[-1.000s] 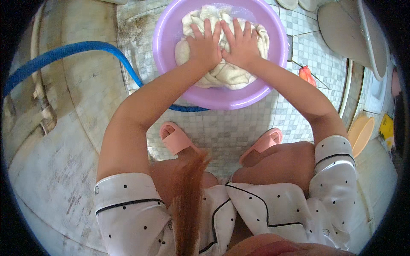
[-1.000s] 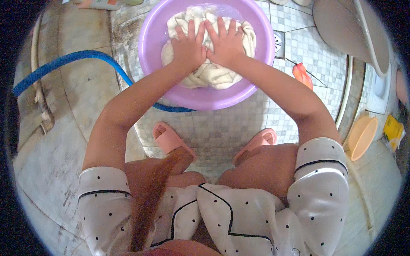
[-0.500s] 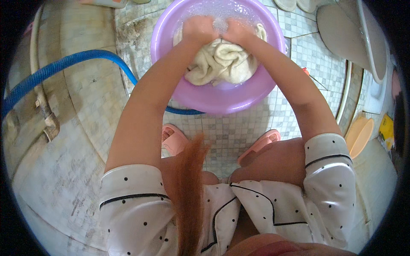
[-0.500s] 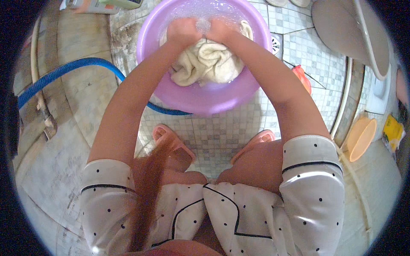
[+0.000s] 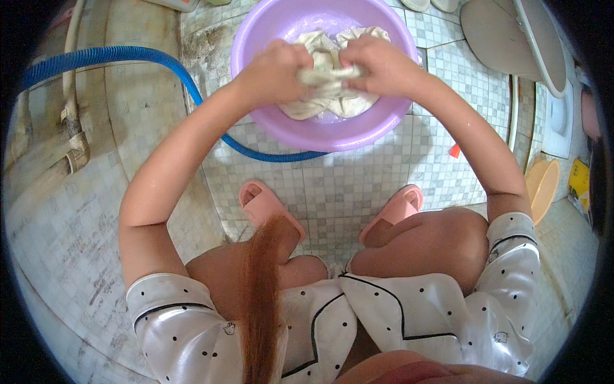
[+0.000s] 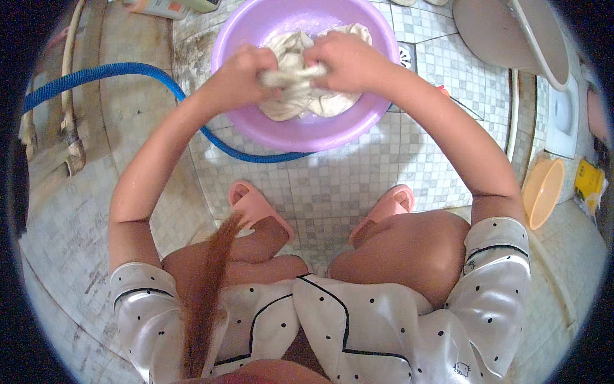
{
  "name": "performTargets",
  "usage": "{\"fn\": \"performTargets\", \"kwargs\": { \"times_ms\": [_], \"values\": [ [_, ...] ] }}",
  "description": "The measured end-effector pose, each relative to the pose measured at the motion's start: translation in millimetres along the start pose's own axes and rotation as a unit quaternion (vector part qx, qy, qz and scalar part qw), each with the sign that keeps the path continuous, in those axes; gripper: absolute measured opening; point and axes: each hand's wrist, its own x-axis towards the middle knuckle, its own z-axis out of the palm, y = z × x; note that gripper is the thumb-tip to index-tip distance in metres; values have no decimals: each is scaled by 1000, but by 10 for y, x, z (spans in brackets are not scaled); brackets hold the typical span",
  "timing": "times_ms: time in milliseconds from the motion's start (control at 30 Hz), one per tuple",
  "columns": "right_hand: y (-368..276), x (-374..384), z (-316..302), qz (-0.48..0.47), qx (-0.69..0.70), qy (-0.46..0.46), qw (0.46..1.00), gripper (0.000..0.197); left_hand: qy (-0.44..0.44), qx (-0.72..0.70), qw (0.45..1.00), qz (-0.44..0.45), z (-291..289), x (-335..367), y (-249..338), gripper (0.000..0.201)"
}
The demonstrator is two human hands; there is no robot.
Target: The person washes white clothes by hand in a purple basin filled with soapy water, scrubbing the fabric and placing items into a beige bucket.
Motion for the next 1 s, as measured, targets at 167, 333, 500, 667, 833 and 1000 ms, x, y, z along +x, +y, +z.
{"fn": "performTargets", "kwargs": {
  "times_ms": [167, 333, 500, 667, 833, 1000],
  "values": [
    [-192, 75, 64, 193, 176, -119, 958, 29, 68, -50, 996, -24, 384, 48, -311, 53],
    [374, 131, 630, 108, -162, 67, 979, 55, 127, 145, 967, -165, 997, 341, -185, 61],
    [415, 197, 1069, 217, -198, -85, 952, 77, 79, 198, 963, -165, 1269, 291, -63, 60],
    [495, 356, 1143, 252, -176, -15, 951, 59, 75, 114, 981, -134, 1073, 574, -241, 55],
    [672, 447, 1216, 272, -167, 12, 948, 52, 111, 132, 977, -123, 1155, 800, -478, 53],
    [763, 612, 1117, 252, -161, 69, 952, 44, 184, 74, 971, -129, 1124, 907, -760, 49]
  ]
}}
